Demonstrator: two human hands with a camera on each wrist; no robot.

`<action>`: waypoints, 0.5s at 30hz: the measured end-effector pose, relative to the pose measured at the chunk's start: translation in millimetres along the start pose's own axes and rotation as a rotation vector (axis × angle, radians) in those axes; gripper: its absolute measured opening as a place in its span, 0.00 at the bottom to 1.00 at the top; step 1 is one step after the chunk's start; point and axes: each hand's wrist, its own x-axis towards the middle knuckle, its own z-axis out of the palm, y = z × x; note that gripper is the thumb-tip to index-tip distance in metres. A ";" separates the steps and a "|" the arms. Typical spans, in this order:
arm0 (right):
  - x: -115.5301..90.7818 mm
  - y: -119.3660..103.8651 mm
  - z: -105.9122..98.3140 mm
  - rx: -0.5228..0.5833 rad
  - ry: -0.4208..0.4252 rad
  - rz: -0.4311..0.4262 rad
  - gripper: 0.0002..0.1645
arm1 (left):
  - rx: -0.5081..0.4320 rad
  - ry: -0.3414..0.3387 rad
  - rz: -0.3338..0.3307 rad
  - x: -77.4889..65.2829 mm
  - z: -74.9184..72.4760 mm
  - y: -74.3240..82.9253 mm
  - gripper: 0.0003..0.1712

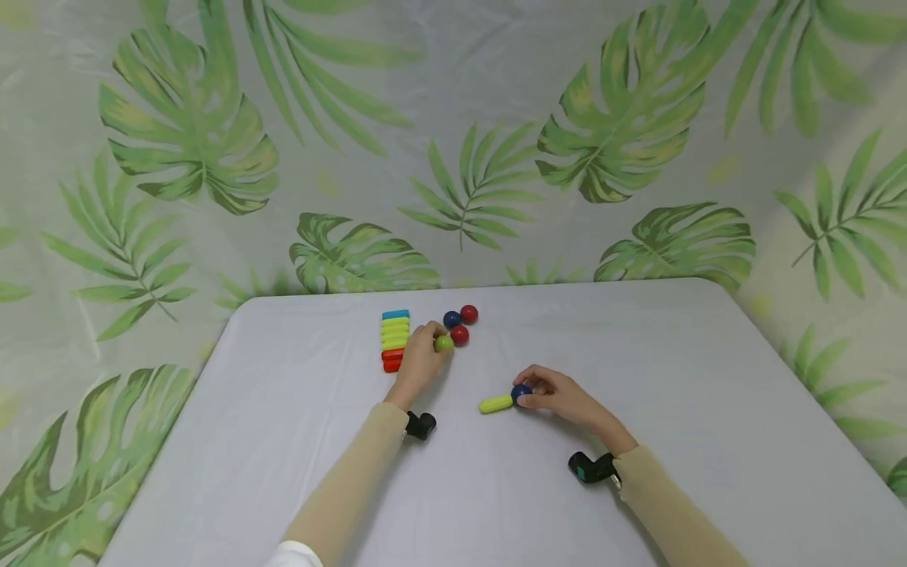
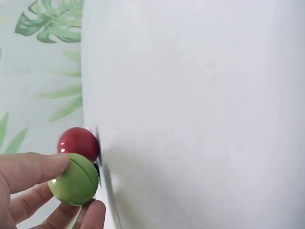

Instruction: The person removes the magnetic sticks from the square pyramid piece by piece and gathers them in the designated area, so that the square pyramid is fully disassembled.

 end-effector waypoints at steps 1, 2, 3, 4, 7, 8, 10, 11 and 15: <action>1.6 4.0 1.0 -0.003 0.003 0.000 0.16 | 0.018 0.006 -0.010 3.2 0.6 -0.9 0.15; 3.3 8.5 2.0 -0.007 0.005 0.002 0.17 | 0.031 0.009 -0.019 6.1 1.4 -1.9 0.15; 5.0 12.9 3.3 -0.012 0.008 0.003 0.17 | 0.040 0.010 -0.024 8.3 2.0 -3.0 0.15; 6.8 17.3 4.5 -0.020 0.013 0.011 0.17 | 0.047 0.011 -0.024 10.3 2.7 -4.1 0.15; 9.0 23.0 5.7 -0.020 0.018 0.007 0.18 | 0.064 0.021 -0.014 12.5 4.0 -6.4 0.16; 9.1 23.6 6.0 -0.019 0.019 0.008 0.18 | 0.065 0.028 -0.006 11.4 4.5 -6.2 0.17; 8.8 23.5 5.7 -0.020 0.020 0.012 0.18 | 0.062 0.033 0.030 6.5 5.8 -3.8 0.18; 8.8 23.4 5.2 -0.018 0.020 0.010 0.18 | 0.054 0.015 0.058 2.6 6.8 -1.4 0.17; 8.2 24.3 2.3 -0.022 0.024 0.007 0.17 | 0.008 -0.262 0.226 -18.2 13.7 13.8 0.14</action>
